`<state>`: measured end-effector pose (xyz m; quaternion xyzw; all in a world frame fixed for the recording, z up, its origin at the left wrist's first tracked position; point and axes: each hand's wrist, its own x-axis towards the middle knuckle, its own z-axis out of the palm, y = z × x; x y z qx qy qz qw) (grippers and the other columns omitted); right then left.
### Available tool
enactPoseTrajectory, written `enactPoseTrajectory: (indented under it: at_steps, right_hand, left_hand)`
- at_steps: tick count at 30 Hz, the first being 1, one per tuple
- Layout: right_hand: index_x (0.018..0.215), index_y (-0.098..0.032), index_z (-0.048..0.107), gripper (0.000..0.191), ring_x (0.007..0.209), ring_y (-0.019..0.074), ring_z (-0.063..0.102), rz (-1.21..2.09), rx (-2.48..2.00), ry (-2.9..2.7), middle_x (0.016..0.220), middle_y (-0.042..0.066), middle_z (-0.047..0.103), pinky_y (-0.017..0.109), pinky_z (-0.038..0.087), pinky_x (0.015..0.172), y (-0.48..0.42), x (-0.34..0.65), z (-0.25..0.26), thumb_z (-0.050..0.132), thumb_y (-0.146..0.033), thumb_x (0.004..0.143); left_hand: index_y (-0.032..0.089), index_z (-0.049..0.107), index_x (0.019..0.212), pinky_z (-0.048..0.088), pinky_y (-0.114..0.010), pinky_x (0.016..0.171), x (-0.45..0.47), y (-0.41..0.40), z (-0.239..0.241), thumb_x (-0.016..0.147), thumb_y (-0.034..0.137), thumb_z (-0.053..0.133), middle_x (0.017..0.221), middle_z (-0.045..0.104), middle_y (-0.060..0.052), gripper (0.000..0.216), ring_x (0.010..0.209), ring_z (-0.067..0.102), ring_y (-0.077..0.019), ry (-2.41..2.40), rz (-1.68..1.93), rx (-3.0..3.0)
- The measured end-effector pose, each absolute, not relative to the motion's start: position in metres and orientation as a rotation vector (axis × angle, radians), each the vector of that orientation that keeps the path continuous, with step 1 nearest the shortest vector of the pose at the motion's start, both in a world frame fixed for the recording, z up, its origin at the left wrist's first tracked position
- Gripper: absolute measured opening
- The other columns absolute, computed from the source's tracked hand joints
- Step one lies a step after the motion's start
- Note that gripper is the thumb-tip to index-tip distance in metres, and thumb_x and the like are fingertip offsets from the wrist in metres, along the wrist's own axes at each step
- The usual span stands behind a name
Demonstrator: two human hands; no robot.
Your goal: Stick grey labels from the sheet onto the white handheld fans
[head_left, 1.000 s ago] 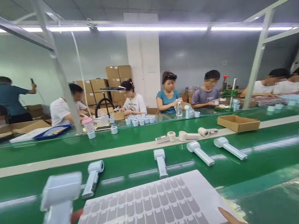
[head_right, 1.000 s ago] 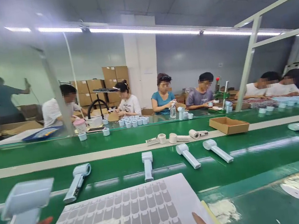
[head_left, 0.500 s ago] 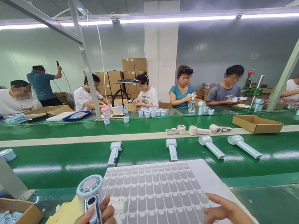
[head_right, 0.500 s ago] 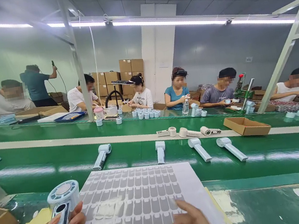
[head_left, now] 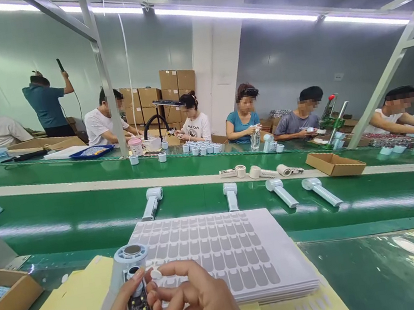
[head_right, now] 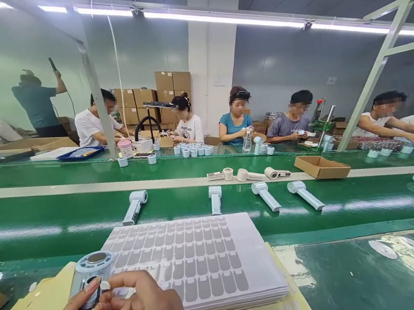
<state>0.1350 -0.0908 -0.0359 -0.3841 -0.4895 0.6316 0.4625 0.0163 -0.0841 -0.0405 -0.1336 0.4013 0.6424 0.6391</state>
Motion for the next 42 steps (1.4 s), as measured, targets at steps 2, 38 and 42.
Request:
enactPoseTrajectory:
  at_steps: [2, 38, 42]
  right_hand:
    - [0.106, -0.023, 0.076, 0.058, 0.104, 0.0289, 0.077, 1.544, -0.962, -1.19, 0.069, -0.003, 0.081, 0.036, 0.059, 0.096, -0.0905, 0.1344, -0.0354, 0.089, -0.016, 0.051]
    - [0.104, -0.029, 0.079, 0.055, 0.082, 0.0256, 0.079, 1.487, -1.088, -1.333, 0.072, -0.005, 0.08, 0.03, 0.064, 0.083, -0.0855, 0.1349, -0.035, 0.084, -0.006, 0.054]
    - [0.106, -0.031, 0.08, 0.059, 0.077, 0.0252, 0.078, 1.466, -1.092, -1.335, 0.071, -0.006, 0.078, 0.028, 0.065, 0.077, -0.0878, 0.1339, -0.0377, 0.084, -0.006, 0.053]
  left_hand:
    - [0.016, 0.065, 0.08, 0.057, -0.027, 0.042, 0.0181, -0.084, -0.0372, 0.097, 0.02, 0.054, 0.067, 0.052, -0.002, 0.021, 0.048, 0.06, -0.0172, 0.924, 1.481, -0.301]
    - [0.016, 0.066, 0.081, 0.061, -0.03, 0.049, 0.0193, -0.0844, -0.0346, 0.1, 0.008, 0.042, 0.068, 0.049, -0.002, 0.033, 0.053, 0.061, -0.0168, 1.008, 1.518, -0.214]
    - [0.017, 0.063, 0.075, 0.058, -0.024, 0.047, 0.0192, -0.0848, -0.036, 0.102, 0.012, 0.043, 0.066, 0.049, -0.001, 0.034, 0.05, 0.061, -0.0153, 0.988, 1.529, -0.259]
